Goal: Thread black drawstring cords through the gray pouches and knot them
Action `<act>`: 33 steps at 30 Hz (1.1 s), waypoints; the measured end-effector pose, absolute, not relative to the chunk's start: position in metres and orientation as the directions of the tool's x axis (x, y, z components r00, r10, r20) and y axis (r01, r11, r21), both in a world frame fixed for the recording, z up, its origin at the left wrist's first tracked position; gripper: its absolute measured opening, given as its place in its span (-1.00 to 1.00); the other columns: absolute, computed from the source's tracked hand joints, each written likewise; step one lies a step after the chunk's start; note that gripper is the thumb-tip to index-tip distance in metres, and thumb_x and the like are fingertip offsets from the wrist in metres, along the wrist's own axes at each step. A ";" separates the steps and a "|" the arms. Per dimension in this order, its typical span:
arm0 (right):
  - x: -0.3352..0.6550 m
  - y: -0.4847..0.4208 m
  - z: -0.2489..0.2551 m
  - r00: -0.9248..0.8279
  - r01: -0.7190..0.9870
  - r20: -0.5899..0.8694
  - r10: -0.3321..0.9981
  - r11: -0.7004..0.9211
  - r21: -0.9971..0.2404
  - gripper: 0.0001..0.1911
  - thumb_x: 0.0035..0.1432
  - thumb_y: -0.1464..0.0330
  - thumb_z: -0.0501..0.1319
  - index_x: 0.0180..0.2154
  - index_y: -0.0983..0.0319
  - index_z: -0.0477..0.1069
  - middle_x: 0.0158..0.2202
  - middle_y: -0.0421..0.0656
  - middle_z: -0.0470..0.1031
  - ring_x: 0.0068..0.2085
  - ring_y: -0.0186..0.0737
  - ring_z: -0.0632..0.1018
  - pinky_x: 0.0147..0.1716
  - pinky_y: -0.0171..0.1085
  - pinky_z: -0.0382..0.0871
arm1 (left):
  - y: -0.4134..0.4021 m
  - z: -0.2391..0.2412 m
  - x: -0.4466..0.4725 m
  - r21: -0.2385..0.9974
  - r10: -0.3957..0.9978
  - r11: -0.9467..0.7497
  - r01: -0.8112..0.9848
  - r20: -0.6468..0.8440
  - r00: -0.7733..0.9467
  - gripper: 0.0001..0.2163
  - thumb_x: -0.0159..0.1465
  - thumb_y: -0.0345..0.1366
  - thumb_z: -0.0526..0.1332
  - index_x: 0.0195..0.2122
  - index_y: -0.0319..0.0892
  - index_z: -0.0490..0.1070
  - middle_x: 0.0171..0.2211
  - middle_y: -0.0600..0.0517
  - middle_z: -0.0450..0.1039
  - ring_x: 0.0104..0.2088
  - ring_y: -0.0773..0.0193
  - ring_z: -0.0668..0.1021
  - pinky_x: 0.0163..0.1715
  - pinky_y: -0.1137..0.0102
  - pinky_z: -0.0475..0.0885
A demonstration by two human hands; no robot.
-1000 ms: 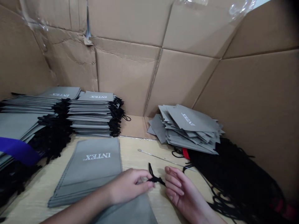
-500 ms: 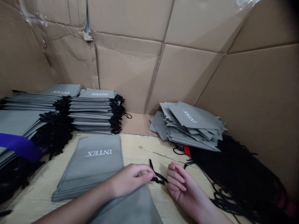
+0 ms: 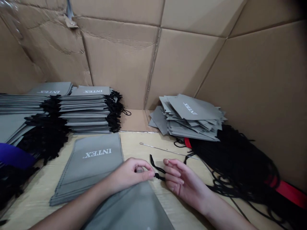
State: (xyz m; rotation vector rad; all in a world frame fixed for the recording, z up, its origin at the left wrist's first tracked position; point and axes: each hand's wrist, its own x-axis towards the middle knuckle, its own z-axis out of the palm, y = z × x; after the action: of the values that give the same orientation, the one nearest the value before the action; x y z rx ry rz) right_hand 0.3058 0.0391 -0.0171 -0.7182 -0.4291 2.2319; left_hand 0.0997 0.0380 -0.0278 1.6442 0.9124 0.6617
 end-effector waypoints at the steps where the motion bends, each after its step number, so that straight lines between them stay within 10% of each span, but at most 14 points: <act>1: 0.305 0.039 -0.017 -0.571 -0.534 -0.365 0.736 -0.670 -0.515 -0.86 0.06 0.41 0.23 -0.42 0.26 0.26 -0.67 -0.44 -0.06 -0.69 -0.55 0.03 -0.64 -0.44 -0.04 | 0.038 -0.029 0.099 0.959 0.836 -0.118 0.257 -0.044 0.547 -0.67 0.16 -0.09 0.18 -0.25 -0.27 0.50 -0.64 0.18 0.18 -0.60 0.46 0.13 -0.61 0.51 0.01; 7: 0.302 0.034 -0.014 -0.567 -0.434 -0.361 0.740 -0.641 -0.633 -0.90 0.11 0.37 0.16 -0.41 0.24 0.26 -0.68 -0.42 0.01 -0.68 -0.52 0.01 -0.63 -0.45 0.00 | 0.039 -0.029 0.098 0.950 0.850 -0.164 0.266 -0.001 0.527 -0.73 0.14 -0.17 0.21 -0.24 -0.23 0.52 -0.32 0.02 0.52 -0.36 0.31 0.42 -0.35 0.47 0.26; 14: 0.294 0.023 -0.026 -0.504 -0.086 -0.219 0.836 -0.300 -0.950 -0.69 0.19 0.06 0.00 -0.31 0.17 0.23 -0.71 -0.40 0.18 -0.71 -0.46 0.08 -0.68 -0.44 0.12 | 0.041 -0.026 0.098 0.972 0.853 -0.155 0.176 0.042 0.521 -0.74 0.22 -0.17 0.14 -0.36 -0.26 0.50 -0.42 0.06 0.50 -0.39 0.33 0.43 -0.34 0.49 0.27; 20: 0.294 0.016 -0.025 -0.449 0.201 -0.134 0.883 -0.046 -0.978 -0.59 0.16 0.07 0.10 -0.54 0.23 0.18 -0.68 -0.37 0.11 -0.65 -0.47 0.15 -0.68 -0.43 -0.02 | 0.038 -0.022 0.099 0.953 0.812 -0.224 0.206 0.066 0.580 -0.77 0.22 -0.20 0.14 -0.36 -0.25 0.49 -0.42 0.07 0.48 -0.37 0.35 0.41 -0.34 0.51 0.26; 28: 0.285 0.016 -0.019 -0.476 -0.367 -0.292 0.830 -0.489 -0.791 -0.55 -0.02 0.23 0.28 -0.70 0.21 0.07 -0.82 -0.44 -0.08 -0.70 -0.49 -0.08 -0.67 -0.40 -0.06 | 0.032 -0.020 0.101 0.940 0.792 -0.261 0.221 0.078 0.606 -0.72 0.25 -0.22 0.09 -0.52 -0.26 0.41 -0.60 0.16 0.25 -0.51 0.42 0.29 -0.48 0.54 0.17; 33: 0.291 0.018 -0.012 -0.456 -0.348 -0.278 0.846 -0.457 -0.819 -0.50 -0.05 0.18 0.30 -0.68 0.20 0.00 -0.79 -0.44 -0.11 -0.68 -0.49 -0.10 -0.67 -0.39 -0.13 | 0.032 -0.019 0.102 0.951 0.788 -0.245 0.189 0.082 0.610 -0.73 0.24 -0.24 0.10 -0.53 -0.26 0.41 -0.60 0.16 0.26 -0.51 0.42 0.29 -0.49 0.54 0.16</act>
State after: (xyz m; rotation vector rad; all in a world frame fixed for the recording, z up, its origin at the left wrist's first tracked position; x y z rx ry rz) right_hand 0.2912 0.0181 -0.0118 -0.8998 -0.8976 1.9803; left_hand 0.1018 0.0316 -0.0192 1.7618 0.7997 0.6966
